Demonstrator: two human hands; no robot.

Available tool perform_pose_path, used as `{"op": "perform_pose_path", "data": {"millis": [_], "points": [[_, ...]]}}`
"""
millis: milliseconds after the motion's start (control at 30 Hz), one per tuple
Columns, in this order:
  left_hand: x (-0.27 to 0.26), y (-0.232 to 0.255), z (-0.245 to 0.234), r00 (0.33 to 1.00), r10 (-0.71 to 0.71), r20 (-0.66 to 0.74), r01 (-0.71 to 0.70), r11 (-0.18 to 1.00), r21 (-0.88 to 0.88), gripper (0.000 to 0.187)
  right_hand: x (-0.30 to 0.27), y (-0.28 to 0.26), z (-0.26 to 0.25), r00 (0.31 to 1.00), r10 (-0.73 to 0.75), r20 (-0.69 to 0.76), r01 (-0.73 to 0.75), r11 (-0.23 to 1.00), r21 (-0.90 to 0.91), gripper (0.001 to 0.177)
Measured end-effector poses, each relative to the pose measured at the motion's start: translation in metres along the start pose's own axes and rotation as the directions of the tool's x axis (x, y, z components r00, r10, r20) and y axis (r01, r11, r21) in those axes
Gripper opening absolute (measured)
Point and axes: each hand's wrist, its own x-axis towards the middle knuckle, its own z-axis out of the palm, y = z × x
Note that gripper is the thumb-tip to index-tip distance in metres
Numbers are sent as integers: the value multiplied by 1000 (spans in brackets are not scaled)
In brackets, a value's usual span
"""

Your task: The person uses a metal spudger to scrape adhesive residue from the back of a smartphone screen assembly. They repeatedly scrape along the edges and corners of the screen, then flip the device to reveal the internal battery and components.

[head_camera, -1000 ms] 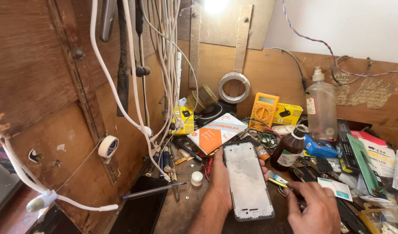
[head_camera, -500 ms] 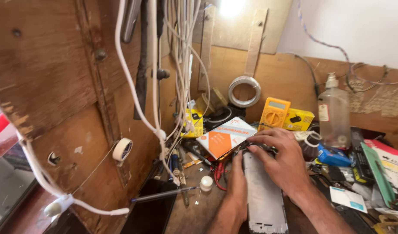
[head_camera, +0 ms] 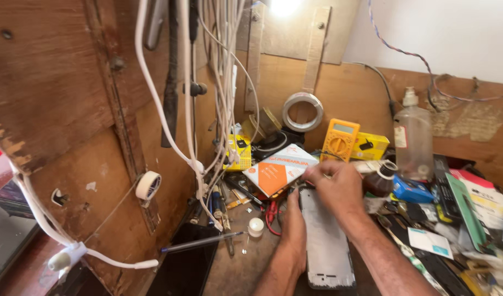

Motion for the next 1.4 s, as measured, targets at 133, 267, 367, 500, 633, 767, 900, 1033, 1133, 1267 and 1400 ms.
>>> {"op": "perform_pose_path", "data": {"millis": [133,267,367,500,633,767,900,1033,1133,1267,1400], "points": [[-13,5,5,948,-82,309,93,995,-20,85,-32,-9,-63,958,168,-234,-168,986,18,44],[-13,11,15,972,-132,192,141,989,-35,91,-76,36,-115,959,109,-262,-207,901,-381,43],[-17,12,19,978,-151,144,156,987,-26,95,-95,77,-124,969,-76,-235,-109,720,-685,33],[-24,14,24,984,-139,111,144,989,-41,92,-100,101,-119,990,-78,-115,-44,611,-791,28],[-23,14,20,987,-111,119,116,993,-32,88,-94,109,-119,956,274,-109,-275,699,-660,28],[-16,12,17,988,-107,115,111,993,-29,88,-80,123,-124,906,404,-128,-384,652,-654,34],[-13,10,13,982,-94,163,105,993,-57,88,-79,127,-131,914,374,-159,-379,643,-666,37],[-10,8,9,983,-101,154,112,992,-62,86,-99,103,-128,927,174,-333,-271,923,-273,36],[-9,6,7,985,-106,135,114,992,-50,85,-108,68,-107,961,105,-257,-124,990,-61,43],[-6,5,5,997,-76,28,78,996,-52,75,-102,14,-67,997,-23,-70,-3,933,-360,34],[-1,2,-1,1000,-15,-21,15,1000,-11,67,-92,-25,-38,991,-120,-65,68,846,-530,33]]}}
